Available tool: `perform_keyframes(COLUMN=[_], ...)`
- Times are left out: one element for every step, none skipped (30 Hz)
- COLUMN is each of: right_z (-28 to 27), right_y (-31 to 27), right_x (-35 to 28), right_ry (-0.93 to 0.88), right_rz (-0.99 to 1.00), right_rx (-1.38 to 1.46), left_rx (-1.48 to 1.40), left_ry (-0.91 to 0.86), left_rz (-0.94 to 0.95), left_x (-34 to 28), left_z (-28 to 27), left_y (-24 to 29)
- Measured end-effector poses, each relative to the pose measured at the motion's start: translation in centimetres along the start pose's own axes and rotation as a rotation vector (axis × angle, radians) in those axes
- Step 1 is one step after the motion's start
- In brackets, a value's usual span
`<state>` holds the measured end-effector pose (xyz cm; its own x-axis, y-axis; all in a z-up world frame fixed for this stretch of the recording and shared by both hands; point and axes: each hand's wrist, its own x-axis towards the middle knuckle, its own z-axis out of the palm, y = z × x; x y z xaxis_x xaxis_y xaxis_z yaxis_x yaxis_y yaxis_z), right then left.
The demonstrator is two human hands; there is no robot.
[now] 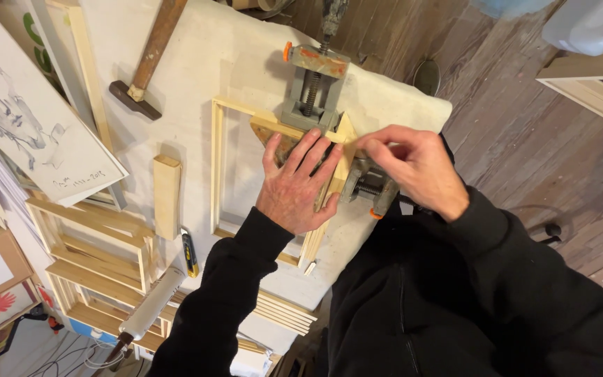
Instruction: Assembling wooden frame pieces using clamps, glue, a hammer, and a utility knife.
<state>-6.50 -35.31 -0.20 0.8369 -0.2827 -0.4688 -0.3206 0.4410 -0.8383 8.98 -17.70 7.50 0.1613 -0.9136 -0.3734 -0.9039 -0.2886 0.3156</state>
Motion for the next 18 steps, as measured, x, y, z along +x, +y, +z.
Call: perform_keyframes(right_z=[-0.5,-1.0,-1.5,-1.7,-2.0,-2.2,-2.4,-2.7,-3.0,-2.6,-2.2,-1.8,-1.5,-1.4,-1.1,-1.1,-1.0,-0.9], right_y=[-0.3,-0.5,-0.7,-0.6,-0.5,-0.5,-0.2,0.0,0.3,-0.6,-1.5,-2.5,-2.7,-2.9,-3.2,-3.1,-3.0,-2.9], right_x=[-0.2,-0.6,-0.9,-1.3,-1.6,-1.7,-2.2,-2.7,-3.3,-3.4,-3.5,-3.8,-4.1,-4.2,-4.2,-4.4,-4.5,-4.9], right_ry=[-0.001,0.047,0.094,0.097,0.1,0.097,0.094,0.096,0.098,0.096,0.072,0.052,0.054,0.045,0.036,0.034,0.04,0.044], right_rz=[-0.001,0.067,0.136,0.142,0.069,-0.013,-0.018,-0.061,-0.105,-0.104,-0.175,-0.243,-0.239,-0.277,-0.314,-0.322,-0.355,-0.381], right_rx=[-0.001,-0.086,-0.171,-0.171,-0.222,-0.273,-0.272,-0.427,-0.581,-0.582,-0.544,-0.504,-0.503,-0.58,-0.657,-0.655,-0.701,-0.746], left_rx=[0.0,0.002,0.005,0.0,0.008,0.024,0.028,0.05,0.071,0.07,0.087,0.104,0.101,0.113,0.125,0.131,0.149,0.161], left_ry=[0.001,-0.012,-0.026,-0.029,-0.039,-0.043,-0.041,-0.041,-0.04,-0.041,-0.042,-0.046,-0.049,-0.038,-0.028,-0.024,-0.012,-0.006], left_rz=[-0.001,-0.001,-0.001,0.001,0.016,0.025,0.023,0.036,0.049,0.047,0.052,0.06,0.062,0.073,0.083,0.079,0.088,0.095], left_x=[0.1,0.1,0.1,0.1,0.0,0.0,0.0,-0.1,-0.1,-0.1,-0.1,-0.2,-0.4,-0.4,-0.4,-0.4,-0.4,-0.6], left_z=[-0.2,-0.4,-0.6,-0.5,-0.5,-0.5,-0.4,-0.2,0.0,0.0,0.1,0.1,0.4,0.8,1.1,1.3,1.5,1.7], left_y=[0.0,0.0,0.0,0.0,0.0,-0.2,-0.4,-0.6,-0.8,-0.8,-0.9,-0.9,-0.9,-1.1,-1.3,-1.6,-1.9,-2.0])
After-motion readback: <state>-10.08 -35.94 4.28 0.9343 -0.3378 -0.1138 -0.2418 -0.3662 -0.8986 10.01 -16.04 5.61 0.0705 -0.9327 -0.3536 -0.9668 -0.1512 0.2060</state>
